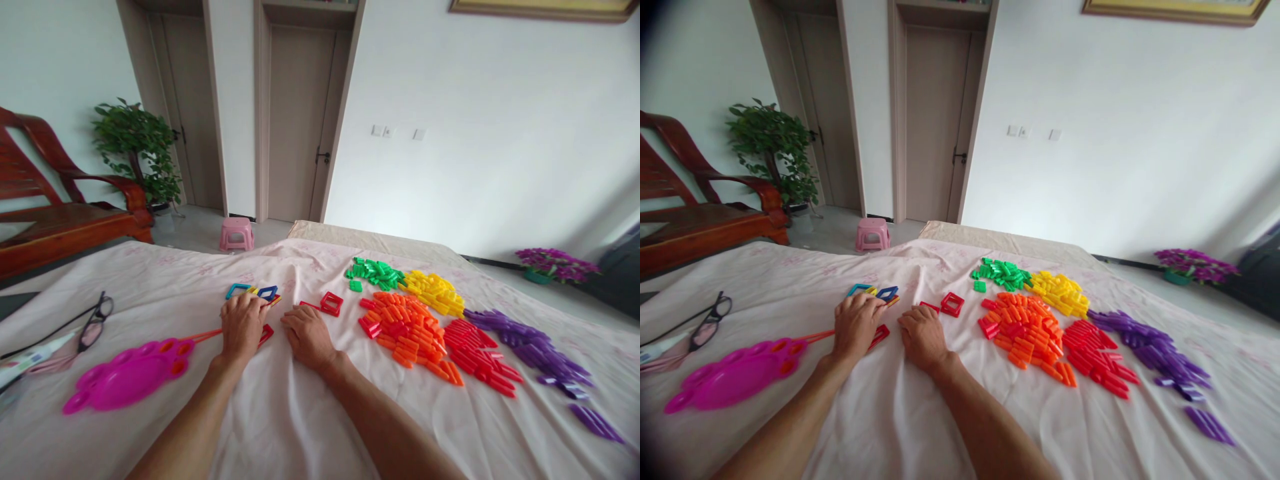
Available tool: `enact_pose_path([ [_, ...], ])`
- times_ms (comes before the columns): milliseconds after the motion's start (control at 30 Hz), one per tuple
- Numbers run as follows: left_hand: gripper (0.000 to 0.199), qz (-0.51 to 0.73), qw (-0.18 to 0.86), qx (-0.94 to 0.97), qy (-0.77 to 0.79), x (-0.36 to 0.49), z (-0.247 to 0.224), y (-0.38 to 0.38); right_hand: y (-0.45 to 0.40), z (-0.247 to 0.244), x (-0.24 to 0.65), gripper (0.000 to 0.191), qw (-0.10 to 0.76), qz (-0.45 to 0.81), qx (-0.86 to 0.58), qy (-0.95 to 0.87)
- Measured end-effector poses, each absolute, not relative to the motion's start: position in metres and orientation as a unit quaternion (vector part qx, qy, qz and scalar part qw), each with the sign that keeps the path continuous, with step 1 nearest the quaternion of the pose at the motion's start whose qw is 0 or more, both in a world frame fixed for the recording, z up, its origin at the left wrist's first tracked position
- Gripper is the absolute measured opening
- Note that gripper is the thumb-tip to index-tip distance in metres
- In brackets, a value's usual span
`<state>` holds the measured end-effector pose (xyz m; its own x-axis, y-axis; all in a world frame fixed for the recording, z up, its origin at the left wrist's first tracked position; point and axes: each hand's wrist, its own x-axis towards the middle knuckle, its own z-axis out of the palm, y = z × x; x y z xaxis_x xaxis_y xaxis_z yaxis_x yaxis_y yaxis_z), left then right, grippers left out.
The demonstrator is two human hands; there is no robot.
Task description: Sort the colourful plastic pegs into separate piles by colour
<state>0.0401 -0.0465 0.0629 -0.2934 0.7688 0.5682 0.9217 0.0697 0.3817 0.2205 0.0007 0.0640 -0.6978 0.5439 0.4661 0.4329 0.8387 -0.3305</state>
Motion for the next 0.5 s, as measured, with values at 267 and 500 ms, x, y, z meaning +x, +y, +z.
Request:
enact_pose_path([
  [267, 0.030, -0.580, -0.180, -0.509, -0.610, 0.054, 0.065, -0.038, 0.017, 0.054, 0.226, 0.042, 0.440, 0.311, -0.350, -0.766],
  [500, 0.034, -0.594, -0.285, -0.493, -0.568, 0.060, 0.064, -0.041, 0.020, 0.057, 0.224, 0.040, 0.476, 0.502, -0.306, -0.654],
])
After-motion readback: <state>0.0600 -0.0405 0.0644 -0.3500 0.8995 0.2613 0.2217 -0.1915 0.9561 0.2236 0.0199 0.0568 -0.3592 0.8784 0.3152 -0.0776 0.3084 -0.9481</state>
